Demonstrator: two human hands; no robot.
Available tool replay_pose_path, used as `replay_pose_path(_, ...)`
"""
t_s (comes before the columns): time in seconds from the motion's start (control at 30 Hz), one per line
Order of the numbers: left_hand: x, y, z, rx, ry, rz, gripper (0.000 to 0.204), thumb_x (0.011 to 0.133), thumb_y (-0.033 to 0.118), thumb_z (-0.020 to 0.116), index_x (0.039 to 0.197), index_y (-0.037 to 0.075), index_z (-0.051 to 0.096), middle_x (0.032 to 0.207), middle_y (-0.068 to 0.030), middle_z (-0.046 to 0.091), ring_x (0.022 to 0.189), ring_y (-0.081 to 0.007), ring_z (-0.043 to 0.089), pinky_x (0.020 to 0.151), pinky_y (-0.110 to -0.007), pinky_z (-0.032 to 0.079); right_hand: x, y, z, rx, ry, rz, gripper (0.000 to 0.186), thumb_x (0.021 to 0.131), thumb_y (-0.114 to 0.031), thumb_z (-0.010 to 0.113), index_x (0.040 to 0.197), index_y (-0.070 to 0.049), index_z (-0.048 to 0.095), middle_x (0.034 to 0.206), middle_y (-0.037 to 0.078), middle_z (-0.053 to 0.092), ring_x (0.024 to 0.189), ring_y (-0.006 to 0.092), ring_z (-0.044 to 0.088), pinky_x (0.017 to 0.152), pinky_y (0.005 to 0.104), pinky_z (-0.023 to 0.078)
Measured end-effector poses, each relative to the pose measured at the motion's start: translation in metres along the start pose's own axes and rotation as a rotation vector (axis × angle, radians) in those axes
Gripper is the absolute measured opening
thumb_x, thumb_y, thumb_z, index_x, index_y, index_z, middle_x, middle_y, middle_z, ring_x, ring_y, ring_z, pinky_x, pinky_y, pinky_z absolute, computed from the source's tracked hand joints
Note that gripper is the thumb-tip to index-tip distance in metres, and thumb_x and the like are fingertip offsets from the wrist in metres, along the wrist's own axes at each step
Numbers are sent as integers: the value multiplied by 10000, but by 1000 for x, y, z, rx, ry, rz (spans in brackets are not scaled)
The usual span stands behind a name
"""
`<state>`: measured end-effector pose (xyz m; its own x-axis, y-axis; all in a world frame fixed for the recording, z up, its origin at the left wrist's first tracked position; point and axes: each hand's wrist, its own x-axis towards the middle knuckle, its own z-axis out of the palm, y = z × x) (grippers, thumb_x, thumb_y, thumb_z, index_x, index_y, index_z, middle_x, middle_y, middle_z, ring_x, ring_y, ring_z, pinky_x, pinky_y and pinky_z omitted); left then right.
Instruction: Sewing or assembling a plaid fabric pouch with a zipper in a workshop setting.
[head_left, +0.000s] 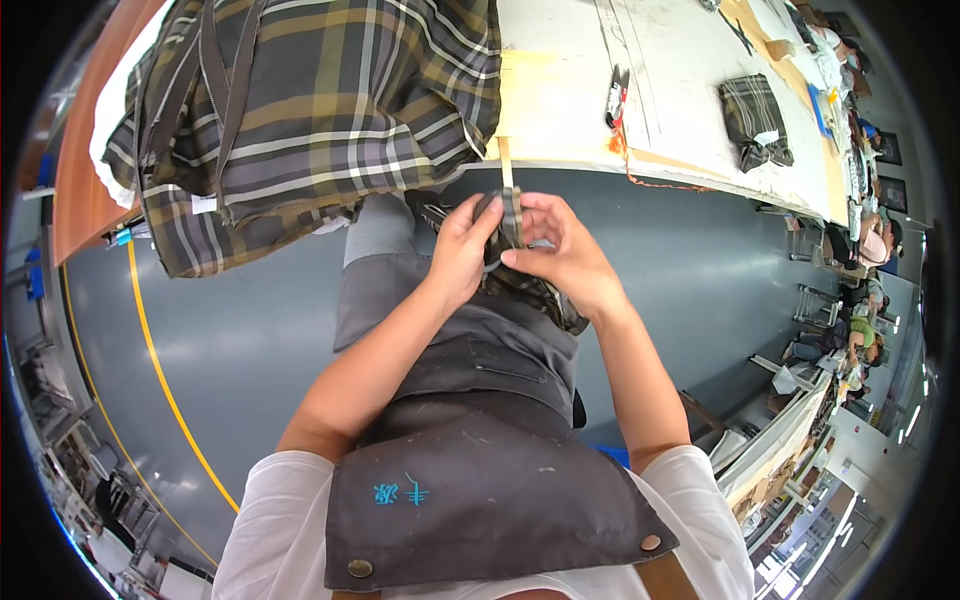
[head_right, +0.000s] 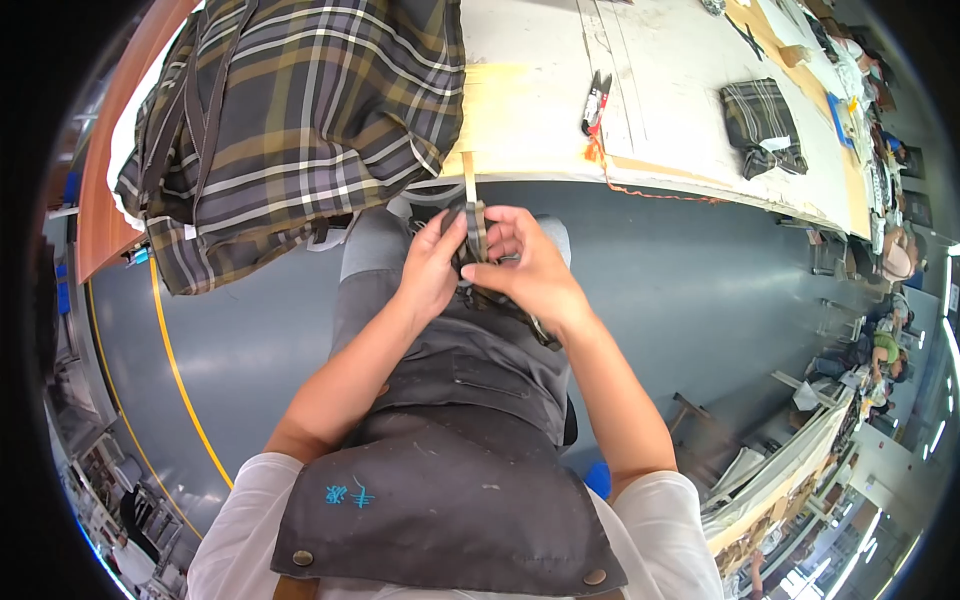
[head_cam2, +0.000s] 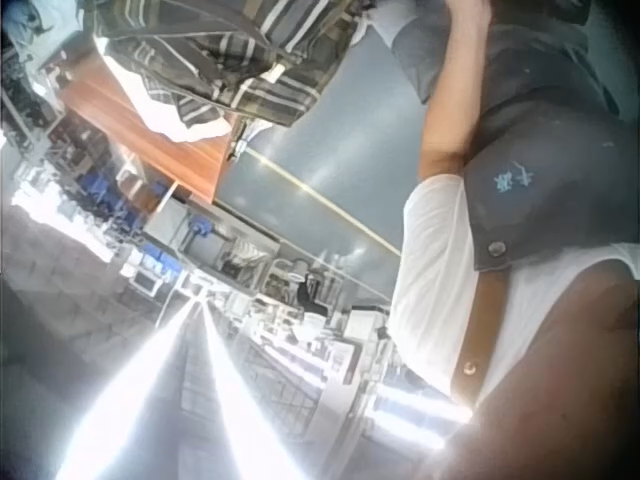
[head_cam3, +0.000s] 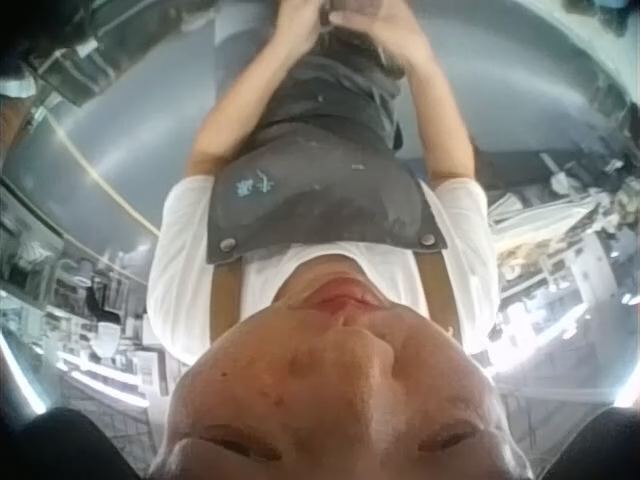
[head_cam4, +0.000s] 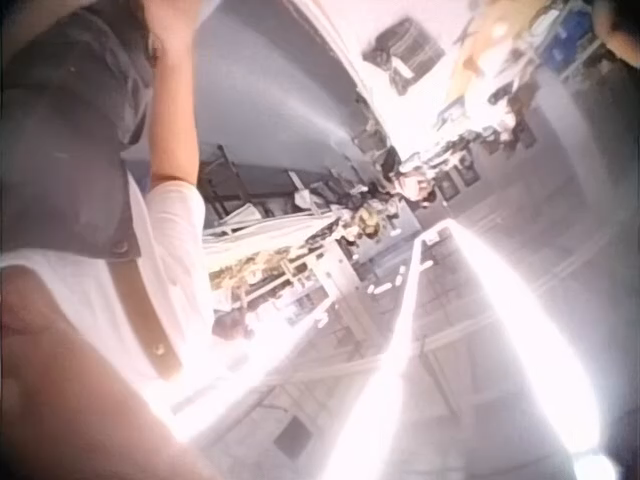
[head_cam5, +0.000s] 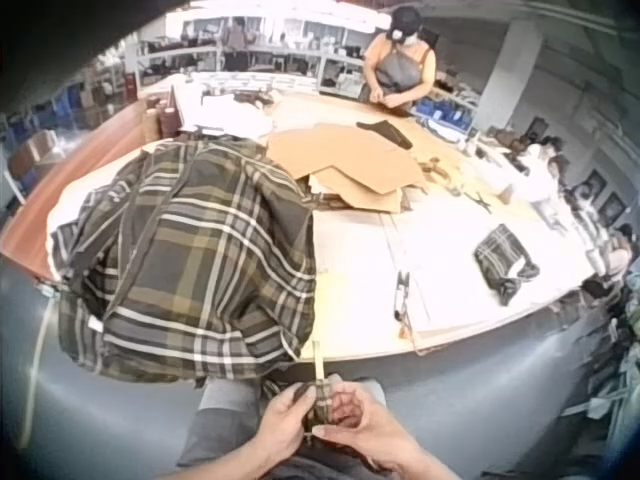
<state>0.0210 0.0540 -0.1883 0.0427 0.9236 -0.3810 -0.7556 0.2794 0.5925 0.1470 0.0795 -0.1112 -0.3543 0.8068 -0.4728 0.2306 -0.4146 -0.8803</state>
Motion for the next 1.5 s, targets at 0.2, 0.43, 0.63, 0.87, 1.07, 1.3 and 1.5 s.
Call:
replay_pose_path(0.2,-68,3,3,17,-7,-9,162,886,127,543,1004,16,537,936,-11,570,853,-70,522,771,-219,421,-60,27,16,-382,226,-398,586,683,-56,727,1187,-37,429,908,89,558,777,180,561,680,292,478)
replay_pose_path(0.43,-117,61,24,561,-186,621,373,697,-78,664,1032,41,554,938,-62,521,829,-124,539,699,-260,461,-91,5,6,-611,181,-1040,296,667,52,665,950,-19,613,748,89,597,610,212,574,512,307,463)
replay_pose_path(0.63,-134,101,38,1407,-518,1215,260,578,-63,720,811,24,641,756,-93,567,581,-192,568,475,-263,439,-106,-15,-5,-717,135,-1379,265,603,-1,680,862,-1,626,720,66,572,506,164,519,431,259,417)
replay_pose_path(0.87,-143,107,46,1358,-618,1380,217,589,-46,727,774,5,627,739,-85,570,585,-216,613,460,-273,484,-117,-26,-8,-713,114,-1556,213,581,-39,690,787,-23,637,706,80,584,458,137,486,384,224,367)
replay_pose_path(1.07,-142,106,47,1289,-627,1416,174,573,5,721,727,18,640,738,-90,563,553,-183,569,450,-255,477,-120,-29,-12,-732,37,-1573,280,578,-43,675,852,-17,625,714,74,571,471,130,486,389,221,370)
replay_pose_path(1.3,-146,106,62,1302,-625,1440,245,578,2,755,779,46,621,883,-127,561,527,-195,548,424,-254,433,-122,-31,-4,-641,39,-1441,305,582,-3,677,873,30,590,723,87,577,525,183,554,428,276,438)
replay_pose_path(1.5,-143,105,55,1297,-767,1439,238,584,21,751,787,32,628,859,-101,538,523,-186,541,402,-251,401,-126,-34,-4,-634,-10,-1301,328,562,5,695,870,19,583,731,92,587,563,211,573,465,295,461)
